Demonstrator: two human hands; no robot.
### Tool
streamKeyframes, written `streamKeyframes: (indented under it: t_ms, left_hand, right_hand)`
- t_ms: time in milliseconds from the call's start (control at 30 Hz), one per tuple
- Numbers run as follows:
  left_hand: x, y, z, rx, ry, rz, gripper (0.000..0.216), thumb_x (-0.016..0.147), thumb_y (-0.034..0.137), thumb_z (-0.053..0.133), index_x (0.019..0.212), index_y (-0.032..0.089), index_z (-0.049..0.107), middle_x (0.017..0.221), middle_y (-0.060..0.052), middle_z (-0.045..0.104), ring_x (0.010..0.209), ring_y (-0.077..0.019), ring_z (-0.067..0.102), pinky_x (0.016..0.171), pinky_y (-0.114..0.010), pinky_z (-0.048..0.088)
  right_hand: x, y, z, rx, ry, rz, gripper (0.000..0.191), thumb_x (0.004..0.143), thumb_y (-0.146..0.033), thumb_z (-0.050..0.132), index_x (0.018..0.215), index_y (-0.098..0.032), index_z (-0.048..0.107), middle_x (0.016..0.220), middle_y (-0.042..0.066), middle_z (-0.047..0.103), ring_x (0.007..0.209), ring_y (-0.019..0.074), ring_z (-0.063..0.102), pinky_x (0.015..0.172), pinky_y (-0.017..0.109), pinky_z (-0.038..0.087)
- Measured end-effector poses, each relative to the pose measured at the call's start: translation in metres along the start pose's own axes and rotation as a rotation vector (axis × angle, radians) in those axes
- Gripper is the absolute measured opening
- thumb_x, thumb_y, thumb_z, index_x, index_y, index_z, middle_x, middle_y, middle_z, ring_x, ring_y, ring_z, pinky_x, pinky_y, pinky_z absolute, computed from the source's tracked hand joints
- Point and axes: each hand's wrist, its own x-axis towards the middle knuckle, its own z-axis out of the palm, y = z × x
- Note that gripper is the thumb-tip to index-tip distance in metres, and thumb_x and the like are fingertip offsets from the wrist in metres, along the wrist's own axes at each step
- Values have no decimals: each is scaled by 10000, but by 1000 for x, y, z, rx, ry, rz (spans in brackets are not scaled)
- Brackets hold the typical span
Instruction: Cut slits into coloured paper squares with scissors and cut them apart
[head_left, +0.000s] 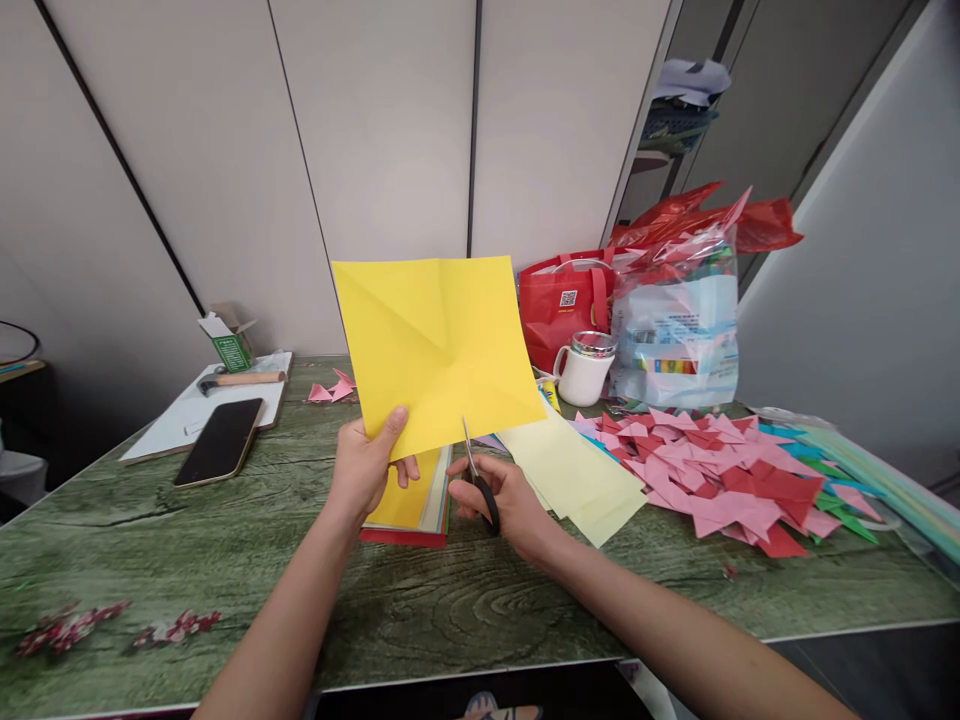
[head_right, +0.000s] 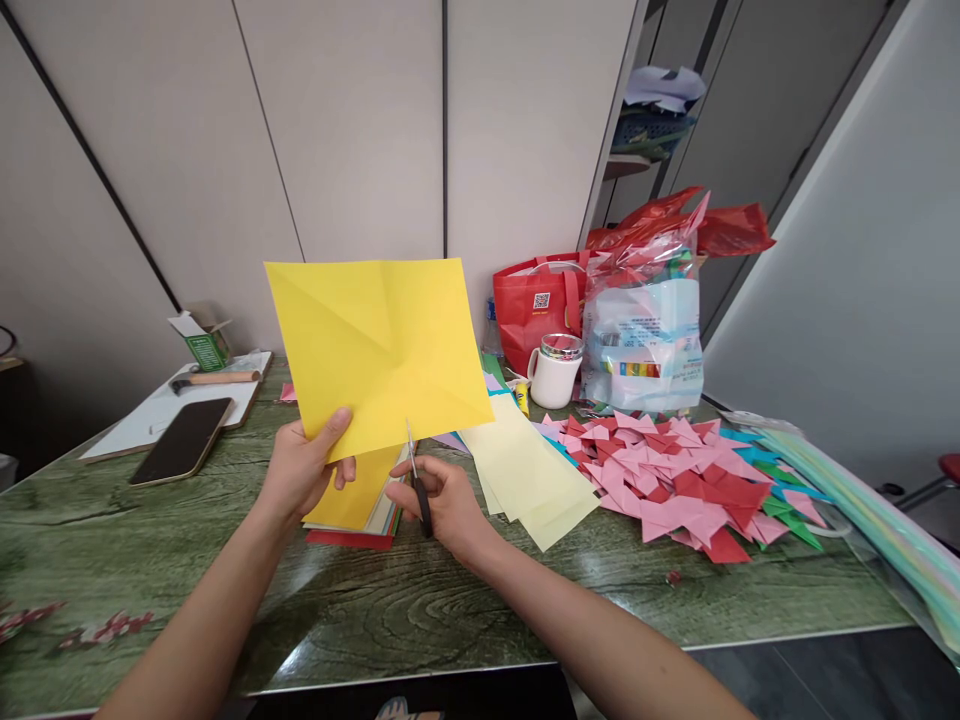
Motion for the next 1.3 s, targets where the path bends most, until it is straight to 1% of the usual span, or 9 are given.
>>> streamKeyframes:
  t_ms: [300, 600, 700, 800, 933, 1100, 1300]
  left_hand:
    - [0, -1, 0, 0, -5, -1, 235, 685, 328, 599, 638, 103, 549, 342, 13, 511, 249, -110, 456, 221, -185, 325]
    - [0, -2, -1, 11, -17, -5, 236, 704, 326, 585, 656, 96, 557, 343, 5, 520, 254, -115, 459, 228, -192, 336]
    - [-1, -3, 0, 11, -30, -14, 233, 703, 324, 588, 661, 97, 555, 339, 10, 513, 255, -117, 463, 227, -191, 338]
    - [-2, -3, 0, 15, -50, -30, 239, 691, 329, 600, 654, 99, 551, 364, 2, 532, 258, -120, 473, 226, -191, 342]
    - [-2, -3, 1, 23, -67, -45, 247, 691, 336, 599, 650, 98, 550, 348, 8, 518, 258, -127, 480, 224, -190, 340]
    - [-3, -2, 1, 23, -60, -57, 251, 689, 345, 599, 644, 103, 545, 357, 13, 518, 257, -120, 478, 226, -188, 338]
    - [-3, -1, 2, 22, -52, -73, 257, 672, 356, 610, 633, 111, 542, 369, 10, 529, 264, -120, 486, 228, -186, 337]
  right_hand:
    - [0, 2, 1, 10, 17, -15, 240, 655, -355, 640, 788, -179, 546, 492, -65, 443, 429, 55, 376, 469, 222, 351]
    - [1, 4, 1, -41, 49, -20, 256, 654, -380, 634, 780, -177, 542, 455, -65, 445, 407, 66, 373, 445, 222, 308]
    - [1, 2, 2, -44, 57, -22, 280, 634, -375, 649, 808, -186, 537, 495, -52, 487, 455, 86, 417, 476, 230, 332]
    - [1, -4, 4, -11, 67, -32, 316, 591, -364, 679, 818, -197, 535, 600, -38, 525, 558, 107, 470, 567, 248, 381]
    - [2, -8, 5, 16, 67, -52, 339, 579, -362, 687, 832, -198, 532, 651, -33, 517, 622, 114, 476, 627, 255, 391]
    - [2, -7, 5, 14, 63, -41, 345, 574, -386, 687, 819, -200, 531, 678, -20, 525, 636, 120, 475, 625, 262, 400]
    - [2, -7, 6, -7, 72, -24, 357, 561, -434, 682, 792, -204, 537, 609, -29, 506, 554, 112, 455, 559, 265, 391]
